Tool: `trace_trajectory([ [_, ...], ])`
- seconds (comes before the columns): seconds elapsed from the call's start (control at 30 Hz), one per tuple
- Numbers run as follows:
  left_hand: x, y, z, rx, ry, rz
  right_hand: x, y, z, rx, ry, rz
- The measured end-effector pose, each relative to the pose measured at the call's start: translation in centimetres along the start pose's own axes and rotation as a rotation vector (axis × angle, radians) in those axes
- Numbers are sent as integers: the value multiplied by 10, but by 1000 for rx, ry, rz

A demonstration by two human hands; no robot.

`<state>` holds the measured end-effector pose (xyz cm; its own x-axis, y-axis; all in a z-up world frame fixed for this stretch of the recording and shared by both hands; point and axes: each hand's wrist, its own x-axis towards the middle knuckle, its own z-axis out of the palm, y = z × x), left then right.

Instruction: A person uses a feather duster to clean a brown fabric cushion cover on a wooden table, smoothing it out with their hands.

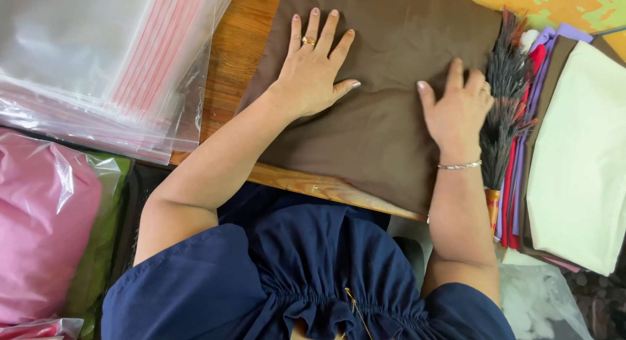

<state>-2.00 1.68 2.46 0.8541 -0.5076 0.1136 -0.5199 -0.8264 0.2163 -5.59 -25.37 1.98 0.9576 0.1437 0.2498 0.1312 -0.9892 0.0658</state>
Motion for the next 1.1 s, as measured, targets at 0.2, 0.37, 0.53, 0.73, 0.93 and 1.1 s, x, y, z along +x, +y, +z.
trace_trajectory([
  [0.2, -14, 8, -24, 8, -318, -319, -6, 11, -27, 203, -292, 370],
  [0.37, -11, -2, 14, 93, 73, -131, -11, 18, -25, 506, 222, -127],
  [0.53, -11, 13, 7, -43, 352, -72, -32, 19, -88, 361, 439, -165],
  [0.73, -17, 30, 6, 95, 322, -55, -56, 39, -91, -122, 87, 66],
  [0.93, -24, 48, 18, 115, 41, -57, -45, -42, -71, 43, -182, -102],
  [1.1, -29, 35, 14, 139, -32, -60, -31, -48, -38, 144, -449, -33],
])
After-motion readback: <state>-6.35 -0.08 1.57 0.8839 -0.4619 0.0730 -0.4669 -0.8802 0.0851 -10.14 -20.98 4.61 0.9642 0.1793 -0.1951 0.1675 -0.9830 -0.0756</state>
